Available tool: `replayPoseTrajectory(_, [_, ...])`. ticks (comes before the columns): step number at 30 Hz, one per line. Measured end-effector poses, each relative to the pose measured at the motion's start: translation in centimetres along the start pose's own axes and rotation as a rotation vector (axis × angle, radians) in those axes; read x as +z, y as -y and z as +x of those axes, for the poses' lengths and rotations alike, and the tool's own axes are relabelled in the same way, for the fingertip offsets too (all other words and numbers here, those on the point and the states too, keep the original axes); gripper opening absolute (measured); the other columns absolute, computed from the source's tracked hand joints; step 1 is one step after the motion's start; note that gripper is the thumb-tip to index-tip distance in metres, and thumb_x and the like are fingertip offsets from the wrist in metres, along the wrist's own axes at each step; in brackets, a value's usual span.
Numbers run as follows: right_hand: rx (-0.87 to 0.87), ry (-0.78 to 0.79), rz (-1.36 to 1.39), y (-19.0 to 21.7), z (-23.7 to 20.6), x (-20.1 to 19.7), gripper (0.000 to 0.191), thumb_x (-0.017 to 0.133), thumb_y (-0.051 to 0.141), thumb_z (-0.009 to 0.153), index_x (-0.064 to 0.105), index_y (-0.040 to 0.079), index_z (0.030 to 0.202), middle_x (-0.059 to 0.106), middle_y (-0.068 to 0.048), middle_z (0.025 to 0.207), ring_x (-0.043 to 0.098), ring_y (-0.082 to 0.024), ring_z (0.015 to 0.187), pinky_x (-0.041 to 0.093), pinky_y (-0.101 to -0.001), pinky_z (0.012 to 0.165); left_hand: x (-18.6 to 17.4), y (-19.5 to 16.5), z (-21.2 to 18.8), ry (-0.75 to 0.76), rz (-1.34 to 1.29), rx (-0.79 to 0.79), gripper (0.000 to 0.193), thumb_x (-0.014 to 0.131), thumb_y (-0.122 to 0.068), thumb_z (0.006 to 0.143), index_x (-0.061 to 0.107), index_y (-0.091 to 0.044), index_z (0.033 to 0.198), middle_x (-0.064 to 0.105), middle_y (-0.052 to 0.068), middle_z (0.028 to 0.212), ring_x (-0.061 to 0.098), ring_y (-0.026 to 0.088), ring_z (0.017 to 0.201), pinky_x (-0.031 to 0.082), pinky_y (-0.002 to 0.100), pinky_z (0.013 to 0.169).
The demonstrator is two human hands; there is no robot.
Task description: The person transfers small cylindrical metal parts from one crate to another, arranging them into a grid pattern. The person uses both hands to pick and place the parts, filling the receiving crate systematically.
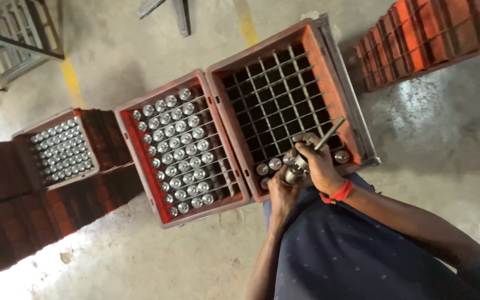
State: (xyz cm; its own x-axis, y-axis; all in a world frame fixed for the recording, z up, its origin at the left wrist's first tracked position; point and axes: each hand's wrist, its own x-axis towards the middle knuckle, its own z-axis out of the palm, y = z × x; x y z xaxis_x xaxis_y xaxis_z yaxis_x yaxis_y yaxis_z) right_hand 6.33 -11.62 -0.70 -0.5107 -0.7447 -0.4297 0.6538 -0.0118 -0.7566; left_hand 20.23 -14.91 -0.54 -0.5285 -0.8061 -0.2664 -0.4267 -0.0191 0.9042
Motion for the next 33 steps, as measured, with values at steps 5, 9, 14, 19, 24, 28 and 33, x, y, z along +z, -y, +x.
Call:
replayPoseTrajectory(5, [0.001,0.199,-0.086,1.5,-0.5,-4.3,0.008,0.06,0.008,0.103,0.064,0.004,0.109,0.063,-0.003,0.089,0.064,-0.011,0.083,0.055,-0.0276,0.073,4.0,-1.1,0.5,0.189,0.164,-0.087,0.033,0.082,-0.019,0.079,0.075,0.0,0.105,0.079,0.019,0.093,0.077,0.028,0.087,0.058,0.04,0.076])
replayPoseTrajectory(9, [0.069,0.184,-0.097,1.5,0.7,-8.4,0.013,0.058,0.008,0.102,0.066,0.003,0.111,0.065,-0.004,0.089,0.066,-0.013,0.083,0.056,-0.0278,0.075,6.1,-1.8,1.5,0.309,0.014,-0.049,0.048,0.082,-0.022,0.079,0.066,0.001,0.118,0.077,0.022,0.099,0.076,0.035,0.093,0.058,0.044,0.079])
replayPoseTrajectory(14, [0.091,-0.258,0.08,3.2,4.7,-13.9,0.014,0.059,0.004,0.098,0.066,0.002,0.11,0.068,-0.009,0.085,0.069,-0.019,0.077,0.058,-0.0317,0.071,8.2,-3.8,2.9,0.304,0.363,-0.019,0.057,0.078,-0.032,0.088,0.06,-0.005,0.135,0.072,0.024,0.114,0.07,0.042,0.1,0.055,0.049,0.081])
replayPoseTrajectory(19, [-0.038,-0.296,0.142,5.1,5.7,-17.6,0.01,0.058,0.006,0.104,0.063,0.004,0.113,0.069,-0.007,0.091,0.071,-0.019,0.082,0.059,-0.0303,0.078,9.7,-3.0,3.8,0.153,0.509,0.561,0.06,0.058,0.003,0.086,0.059,-0.006,0.144,0.064,0.021,0.13,0.069,0.044,0.1,0.059,0.046,0.083])
replayPoseTrajectory(24, [0.131,-0.312,0.155,3.0,3.9,-17.5,0.015,0.057,0.013,0.105,0.064,0.006,0.117,0.069,-0.006,0.089,0.069,-0.016,0.081,0.054,-0.028,0.072,8.0,1.6,2.7,0.129,0.318,0.564,0.047,0.064,0.004,0.087,0.064,-0.008,0.132,0.069,0.017,0.113,0.071,0.037,0.094,0.058,0.046,0.078])
replayPoseTrajectory(28, [0.185,-0.329,0.167,0.4,1.9,-16.6,0.017,0.056,0.011,0.105,0.065,0.007,0.119,0.068,-0.006,0.09,0.068,-0.017,0.083,0.055,-0.0297,0.074,1.0,5.1,1.4,-0.101,0.314,0.48,0.021,0.077,-0.003,0.085,0.073,-0.012,0.103,0.071,0.01,0.088,0.072,0.029,0.081,0.058,0.042,0.069])
replayPoseTrajectory(33, [0.104,-0.23,0.186,-2.5,0.4,-13.5,0.013,0.057,0.005,0.106,0.065,0.002,0.116,0.067,-0.008,0.093,0.067,-0.02,0.086,0.059,-0.0361,0.083,-14.6,8.5,2.8,-0.617,0.584,0.245,0.027,0.078,-0.011,0.089,0.074,-0.008,0.116,0.072,0.014,0.11,0.065,0.035,0.105,0.054,0.047,0.091])
